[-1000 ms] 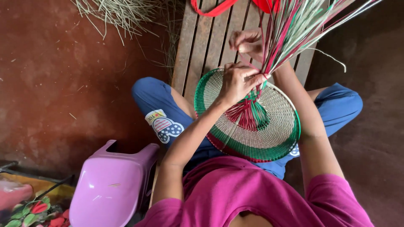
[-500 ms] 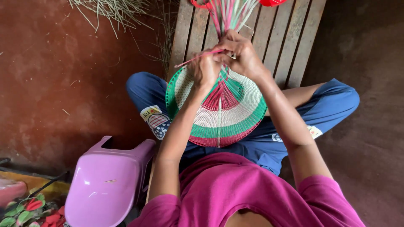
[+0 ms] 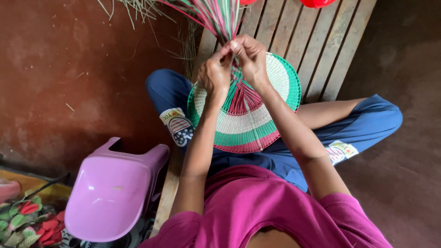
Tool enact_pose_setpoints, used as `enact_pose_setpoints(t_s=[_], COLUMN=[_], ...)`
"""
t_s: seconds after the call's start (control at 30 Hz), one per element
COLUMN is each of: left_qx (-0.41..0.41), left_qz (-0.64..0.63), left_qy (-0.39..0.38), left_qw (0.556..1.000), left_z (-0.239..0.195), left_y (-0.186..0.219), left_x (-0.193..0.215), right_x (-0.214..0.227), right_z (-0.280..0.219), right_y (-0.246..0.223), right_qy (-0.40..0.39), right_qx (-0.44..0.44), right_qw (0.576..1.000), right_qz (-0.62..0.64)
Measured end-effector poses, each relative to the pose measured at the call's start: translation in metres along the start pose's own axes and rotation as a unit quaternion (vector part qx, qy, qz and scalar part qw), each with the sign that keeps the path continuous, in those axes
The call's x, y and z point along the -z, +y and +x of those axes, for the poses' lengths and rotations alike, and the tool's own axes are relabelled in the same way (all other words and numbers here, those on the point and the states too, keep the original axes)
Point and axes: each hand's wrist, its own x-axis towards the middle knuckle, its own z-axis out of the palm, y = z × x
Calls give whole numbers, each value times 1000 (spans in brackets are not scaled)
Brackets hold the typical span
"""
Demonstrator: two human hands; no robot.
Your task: The person weaves a round basket using multicolored plastic strips, interlacing them by hand while seated. They periodically adjust the bundle of strips and continue the weaving pattern around the basket's edge.
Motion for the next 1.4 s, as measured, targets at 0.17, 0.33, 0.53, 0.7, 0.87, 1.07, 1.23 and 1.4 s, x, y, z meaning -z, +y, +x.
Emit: enact_pose_setpoints(t_s=[0.17, 0.33, 0.53, 0.7, 0.87, 1.07, 1.23, 1.4], left_qx=[-28, -41, -67, -112, -103, -80, -116, -162], left_qz=[16, 36, 34, 5, 44, 53, 43, 83], left_qy=[5, 8, 92, 79, 91, 89, 158, 220], left_qw=[999, 998, 993, 991, 990, 991, 980, 958], left_z=[-10, -10, 29, 46, 37, 35, 47, 63], left_y=[0, -8, 0, 7, -1, -2, 8, 19], left_x=[-11, -29, -39, -33, -36, -9, 18, 37], right_x=[4, -1, -8, -8, -12, -15, -11, -16], right_z=[-4, -9, 15, 21, 7, 1, 1, 2], right_y=[34, 24, -20, -29, -41, -62, -82, -94], right_qy=[46, 81, 36, 21, -4, -35, -28, -54], right_qx=[-103, -143, -15, 28, 32, 47, 75, 128], right_qw=[973, 971, 995, 999, 999, 998, 994, 984], right_qz=[202, 173, 90, 41, -18, -14, -71, -109])
